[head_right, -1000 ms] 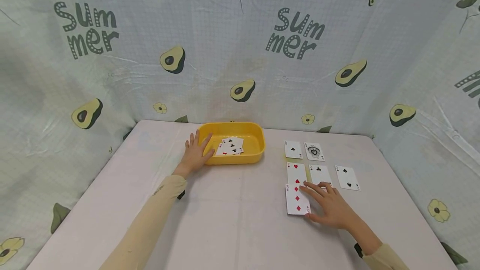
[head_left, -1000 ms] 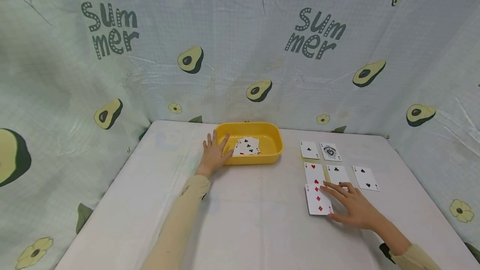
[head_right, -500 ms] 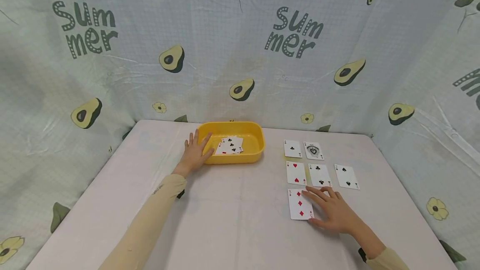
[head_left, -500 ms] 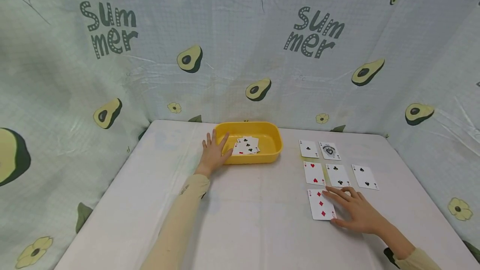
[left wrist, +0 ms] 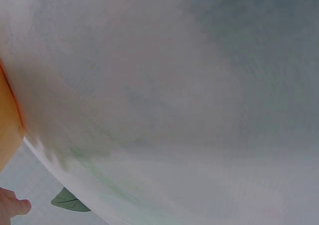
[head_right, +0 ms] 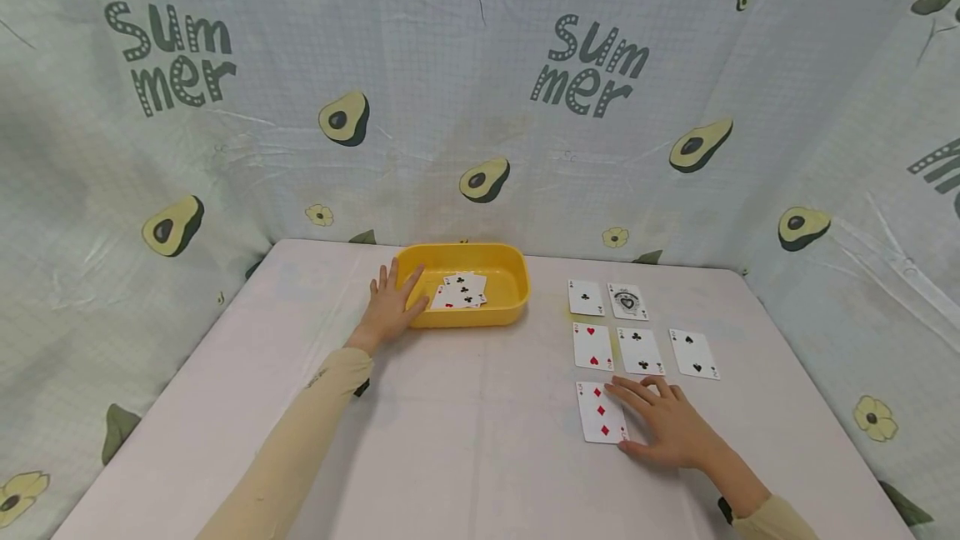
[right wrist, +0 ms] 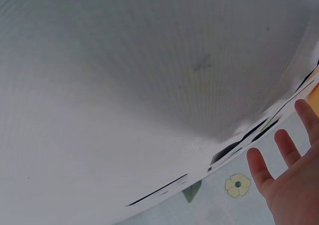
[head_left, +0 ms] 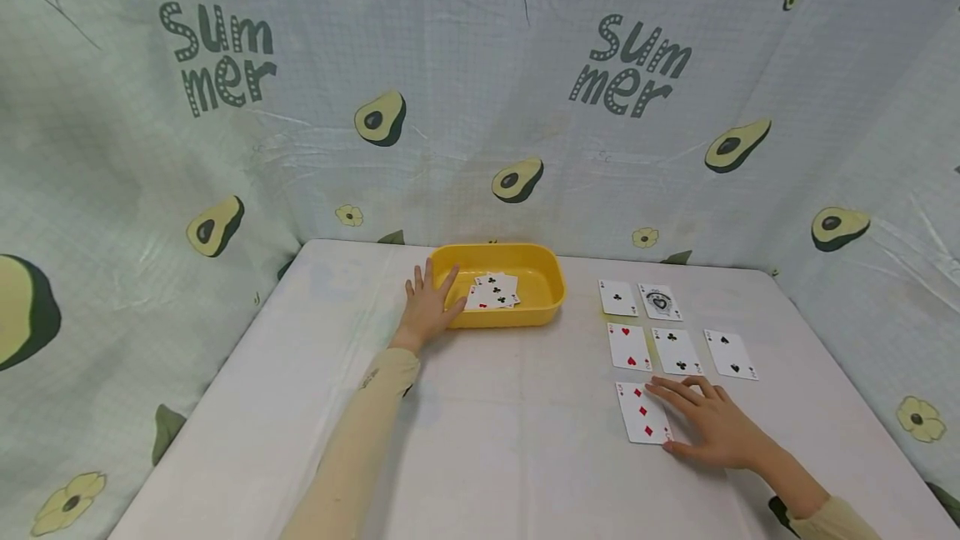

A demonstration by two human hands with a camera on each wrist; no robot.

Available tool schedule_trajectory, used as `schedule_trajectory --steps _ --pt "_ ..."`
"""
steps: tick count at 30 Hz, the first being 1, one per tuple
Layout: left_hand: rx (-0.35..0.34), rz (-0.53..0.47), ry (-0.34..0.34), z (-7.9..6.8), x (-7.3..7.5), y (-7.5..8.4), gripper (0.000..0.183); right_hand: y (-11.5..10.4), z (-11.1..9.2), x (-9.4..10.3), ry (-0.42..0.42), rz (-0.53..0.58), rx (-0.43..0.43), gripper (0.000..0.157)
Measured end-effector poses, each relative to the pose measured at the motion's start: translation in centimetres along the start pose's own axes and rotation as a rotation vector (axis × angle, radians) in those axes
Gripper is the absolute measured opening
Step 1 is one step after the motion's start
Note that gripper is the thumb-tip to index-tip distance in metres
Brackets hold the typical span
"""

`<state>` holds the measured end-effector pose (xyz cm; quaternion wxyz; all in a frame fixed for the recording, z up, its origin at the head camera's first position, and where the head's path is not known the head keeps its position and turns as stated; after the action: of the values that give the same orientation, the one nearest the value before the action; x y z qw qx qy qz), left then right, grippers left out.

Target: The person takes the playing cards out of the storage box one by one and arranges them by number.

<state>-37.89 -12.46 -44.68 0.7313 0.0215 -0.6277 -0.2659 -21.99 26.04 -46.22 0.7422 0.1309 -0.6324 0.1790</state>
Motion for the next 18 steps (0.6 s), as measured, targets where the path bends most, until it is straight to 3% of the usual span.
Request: schedule_trajectory --steps 18 --pt "0.014 -0.017 -0.011 -0.05 0.03 -0.01 0.06 -0.19 0.11 0.14 0.025 0.033 0.016 0.074"
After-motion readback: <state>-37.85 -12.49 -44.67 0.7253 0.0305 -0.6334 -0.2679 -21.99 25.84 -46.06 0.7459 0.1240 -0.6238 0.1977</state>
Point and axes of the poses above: each hand's wrist, its own z-axis towards the middle knuckle, its own x-axis out of the back of the hand, y = z × x, the point moved 8 cm from there along z, towards the middle knuckle, and after that the axes turned 8 degrees about -x, right-handed, at the moved point
